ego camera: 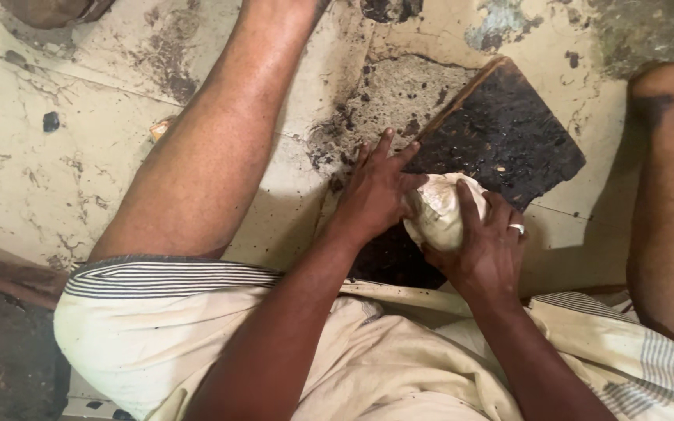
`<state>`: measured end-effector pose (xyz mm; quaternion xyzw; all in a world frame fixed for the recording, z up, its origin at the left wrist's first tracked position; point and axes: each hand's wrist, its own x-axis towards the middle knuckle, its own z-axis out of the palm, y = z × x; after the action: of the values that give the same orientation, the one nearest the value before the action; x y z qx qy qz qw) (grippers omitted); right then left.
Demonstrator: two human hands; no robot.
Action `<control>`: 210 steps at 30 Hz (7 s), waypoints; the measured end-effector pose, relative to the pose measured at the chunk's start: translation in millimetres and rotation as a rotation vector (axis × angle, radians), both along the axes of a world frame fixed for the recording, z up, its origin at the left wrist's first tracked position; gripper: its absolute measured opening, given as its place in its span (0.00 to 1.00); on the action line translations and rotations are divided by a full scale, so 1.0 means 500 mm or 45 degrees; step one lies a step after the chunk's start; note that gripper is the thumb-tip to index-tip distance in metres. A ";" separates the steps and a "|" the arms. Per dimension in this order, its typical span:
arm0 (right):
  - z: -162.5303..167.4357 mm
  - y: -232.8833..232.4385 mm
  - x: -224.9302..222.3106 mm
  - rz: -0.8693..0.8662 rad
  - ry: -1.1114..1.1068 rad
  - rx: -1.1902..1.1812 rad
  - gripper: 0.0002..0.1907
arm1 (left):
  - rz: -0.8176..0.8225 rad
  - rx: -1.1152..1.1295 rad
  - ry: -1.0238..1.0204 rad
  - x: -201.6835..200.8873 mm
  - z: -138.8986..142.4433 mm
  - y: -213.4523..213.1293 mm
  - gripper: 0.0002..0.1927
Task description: The person sits on the floor and uses a hammer to repeatedly strike a white-wrapped object placed on a dark anvil. The person adjusts the object's position several times and continues hammering to shape it.
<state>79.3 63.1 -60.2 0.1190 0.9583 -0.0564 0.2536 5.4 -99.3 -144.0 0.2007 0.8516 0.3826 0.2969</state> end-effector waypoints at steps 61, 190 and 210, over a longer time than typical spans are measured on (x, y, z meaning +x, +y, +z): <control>0.035 0.134 0.068 -0.323 -0.048 -0.408 0.80 | -0.213 -0.131 0.045 -0.012 0.017 0.015 0.54; 0.003 0.067 0.098 -0.069 0.280 -0.193 0.44 | -0.082 -0.102 0.159 -0.014 -0.017 0.000 0.22; 0.038 0.021 0.056 0.117 0.204 -0.037 0.60 | 0.353 0.005 0.192 -0.050 -0.073 -0.009 0.34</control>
<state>107.1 73.4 -41.4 0.0662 0.9790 -0.0678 0.1803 -19.5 -103.8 -180.5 0.1099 0.8902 0.4055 0.1761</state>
